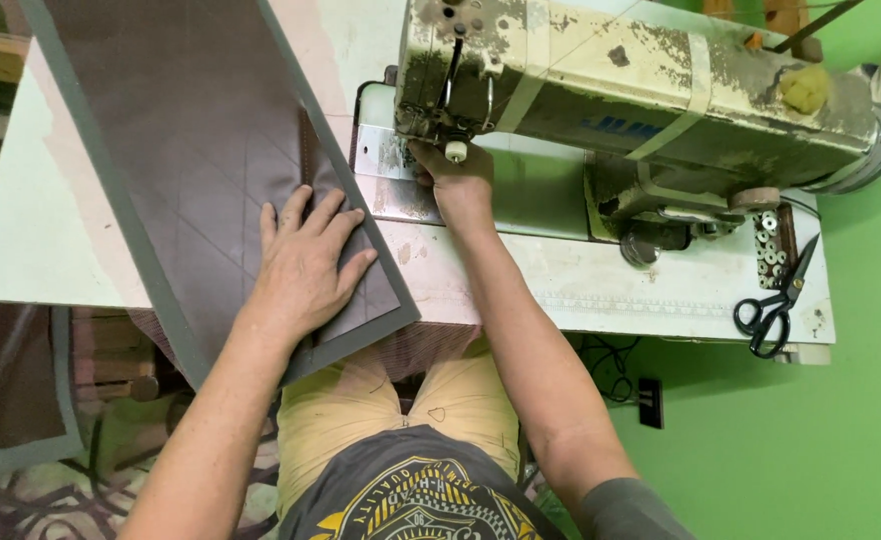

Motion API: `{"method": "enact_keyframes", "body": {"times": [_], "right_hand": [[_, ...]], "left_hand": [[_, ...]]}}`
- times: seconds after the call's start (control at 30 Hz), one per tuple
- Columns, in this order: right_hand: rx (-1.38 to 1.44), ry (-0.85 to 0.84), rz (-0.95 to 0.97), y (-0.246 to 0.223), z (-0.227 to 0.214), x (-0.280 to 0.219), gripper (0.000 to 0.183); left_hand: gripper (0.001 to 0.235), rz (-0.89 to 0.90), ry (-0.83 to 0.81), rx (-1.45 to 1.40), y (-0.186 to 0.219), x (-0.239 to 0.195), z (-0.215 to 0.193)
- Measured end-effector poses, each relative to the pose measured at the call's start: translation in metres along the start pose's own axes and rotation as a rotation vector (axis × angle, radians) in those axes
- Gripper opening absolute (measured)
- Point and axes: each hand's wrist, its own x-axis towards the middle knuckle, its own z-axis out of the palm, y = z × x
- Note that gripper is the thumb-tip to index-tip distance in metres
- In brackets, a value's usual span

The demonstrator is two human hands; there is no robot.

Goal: Cutting quilted leather material with scissors and preparing it for sewing at a workstation.

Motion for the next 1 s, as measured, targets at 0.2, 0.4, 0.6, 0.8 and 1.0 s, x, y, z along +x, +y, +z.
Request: {"method": "enact_keyframes", "body": {"times": [0.2,0.4,0.6,0.8,1.0], "right_hand": [[-0.143,-0.033,0.157,-0.034,-0.009,-0.032,0.013],[-0.227,-0.191,-0.004,-0.013,-0.033,-0.049,0.011],[-0.178,-0.19,-0.071,-0.027,-0.037,-0.069,0.009],[-0.157,-0.21,-0.042,-0.024,-0.036,-0.069,0.009],[-0.158,-0.269,-0.062,-0.033,-0.041,-0.073,0.006]], "left_hand": [[0.045,-0.013,-0.031,-0.017,-0.001,0.004,-0.008],[0.038,-0.019,-0.033,0.031,-0.005,0.012,-0.007],[0.026,-0.009,0.068,0.131,-0.008,0.015,-0.014],[0.018,0.275,0.374,0.178,-0.002,0.031,0.019],[0.028,0.358,0.358,0.087,0.024,0.059,0.019]]}}
